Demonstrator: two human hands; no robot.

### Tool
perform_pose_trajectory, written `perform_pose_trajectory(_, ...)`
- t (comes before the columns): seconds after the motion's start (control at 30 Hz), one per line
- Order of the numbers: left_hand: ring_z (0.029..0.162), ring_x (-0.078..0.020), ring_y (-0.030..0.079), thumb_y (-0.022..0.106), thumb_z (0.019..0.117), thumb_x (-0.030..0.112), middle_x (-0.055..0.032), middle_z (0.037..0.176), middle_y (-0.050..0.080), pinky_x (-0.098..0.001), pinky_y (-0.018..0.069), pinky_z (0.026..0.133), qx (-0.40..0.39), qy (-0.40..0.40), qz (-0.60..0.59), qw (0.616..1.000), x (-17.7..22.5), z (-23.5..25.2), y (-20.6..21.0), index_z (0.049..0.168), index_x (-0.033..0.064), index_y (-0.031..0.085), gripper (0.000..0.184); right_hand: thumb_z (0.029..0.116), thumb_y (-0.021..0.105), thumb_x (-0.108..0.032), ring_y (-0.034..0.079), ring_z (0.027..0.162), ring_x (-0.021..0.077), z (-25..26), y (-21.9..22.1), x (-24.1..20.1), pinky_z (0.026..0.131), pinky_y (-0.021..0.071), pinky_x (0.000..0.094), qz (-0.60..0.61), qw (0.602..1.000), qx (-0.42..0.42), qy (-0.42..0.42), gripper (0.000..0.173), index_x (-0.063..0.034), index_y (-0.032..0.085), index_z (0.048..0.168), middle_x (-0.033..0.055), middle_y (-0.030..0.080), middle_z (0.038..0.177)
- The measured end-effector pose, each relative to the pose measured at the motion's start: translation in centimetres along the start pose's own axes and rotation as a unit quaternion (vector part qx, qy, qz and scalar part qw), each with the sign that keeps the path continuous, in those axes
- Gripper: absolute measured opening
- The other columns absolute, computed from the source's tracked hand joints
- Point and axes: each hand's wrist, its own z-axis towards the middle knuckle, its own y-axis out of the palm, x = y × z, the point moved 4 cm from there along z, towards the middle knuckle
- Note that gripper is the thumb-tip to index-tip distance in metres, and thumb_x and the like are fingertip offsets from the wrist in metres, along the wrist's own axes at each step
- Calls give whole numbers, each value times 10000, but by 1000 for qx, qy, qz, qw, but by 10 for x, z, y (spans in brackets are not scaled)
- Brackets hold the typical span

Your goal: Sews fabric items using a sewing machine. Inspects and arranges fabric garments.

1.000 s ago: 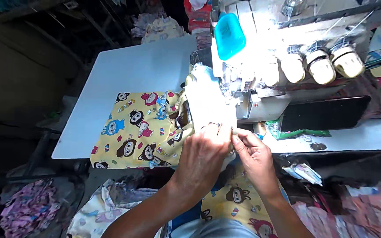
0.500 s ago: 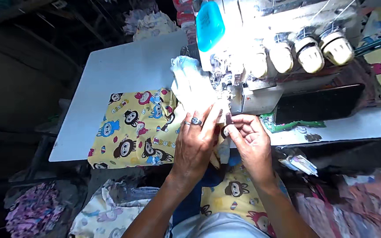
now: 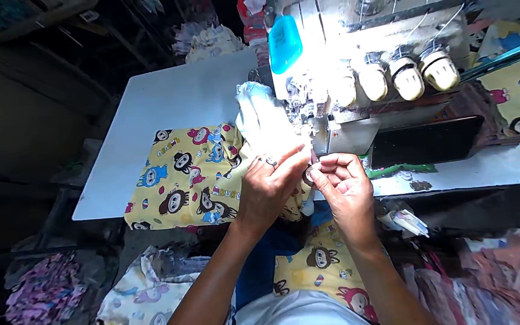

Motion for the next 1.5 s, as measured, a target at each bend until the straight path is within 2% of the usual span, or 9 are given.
perform_pose_trajectory(0.13, 1165, -291, 651, 663, 936, 58, -199, 1261, 676, -364, 493, 1027, -16, -20, 12, 1000, -12, -7, 8, 1260, -30, 684, 336, 892, 716, 20, 710, 786, 82, 0, 3, -3, 713, 620, 230, -1, 1000, -9, 4, 335, -90, 595, 1184, 13, 712, 1004)
perform_pose_trajectory(0.2, 1219, -261, 644, 661, 933, 37, -199, 1294, 671, -327, 492, 1052, -10, -37, -21, 999, -13, -5, 3, 1195, -25, 723, 276, 900, 706, 24, 708, 740, 91, -1, 4, -4, 678, 626, 239, 4, 1000, -11, 7, 329, -81, 591, 1190, 23, 710, 1009)
perform_pose_trajectory(0.4, 914, -230, 665, 715, 938, 115, -121, 1001, 732, -336, 510, 797, 30, 29, 40, 998, 7, -2, -12, 990, 87, 801, 104, 938, 688, -36, 711, 869, 51, -3, 2, -6, 765, 605, 204, -52, 998, -1, -26, 266, -83, 613, 1189, 3, 717, 1000)
perform_pose_trajectory(0.83, 819, -228, 619, 714, 924, 98, -79, 908, 719, -360, 459, 739, -15, 58, 66, 996, 11, -8, -13, 983, 118, 813, 117, 945, 665, 3, 731, 790, 100, 0, 1, -4, 747, 627, 254, -16, 1000, -26, -1, 297, -52, 582, 1224, 18, 735, 926)
perform_pose_trajectory(0.93, 920, -252, 628, 735, 918, 226, -98, 978, 709, -382, 480, 826, 9, 66, 59, 996, 8, -13, -5, 979, 132, 805, 132, 917, 692, 13, 718, 794, 83, 4, 0, -5, 732, 613, 228, -30, 999, -28, -9, 324, -62, 587, 1214, 13, 728, 925)
perform_pose_trajectory(1.0, 1115, -289, 589, 727, 899, 377, -130, 1178, 667, -434, 400, 1028, 28, 58, 61, 996, 3, -22, 10, 1048, 131, 731, 288, 909, 693, 2, 706, 778, 65, 5, 2, -8, 707, 603, 217, -44, 999, -29, -13, 328, -82, 577, 1205, -2, 719, 926)
perform_pose_trajectory(1.07, 1267, -304, 566, 700, 946, 256, -149, 1321, 635, -488, 324, 1157, 31, 64, 66, 995, -3, -29, 20, 1154, 100, 670, 261, 918, 680, -14, 707, 778, 78, 1, 4, -9, 708, 614, 234, -53, 998, -34, -17, 297, -80, 592, 1194, 4, 710, 939)
perform_pose_trajectory(1.27, 1335, -226, 582, 551, 997, -7, -47, 1389, 660, -481, 373, 1163, -57, 84, 102, 990, -5, -36, -3, 1301, 131, 710, 370, 927, 665, -22, 701, 808, 60, -3, -2, -8, 754, 613, 203, -138, 983, -49, -109, 191, 9, 735, 1102, 49, 715, 967)
perform_pose_trajectory(1.5, 1218, -291, 656, 533, 957, -85, -90, 1357, 674, -467, 457, 1082, -179, -17, 102, 978, -13, 10, -14, 1328, 73, 685, 431, 952, 602, -9, 622, 798, 206, 19, 14, -33, 709, 524, 320, -442, 864, -24, -242, 281, -82, 769, 1165, 110, 637, 928)
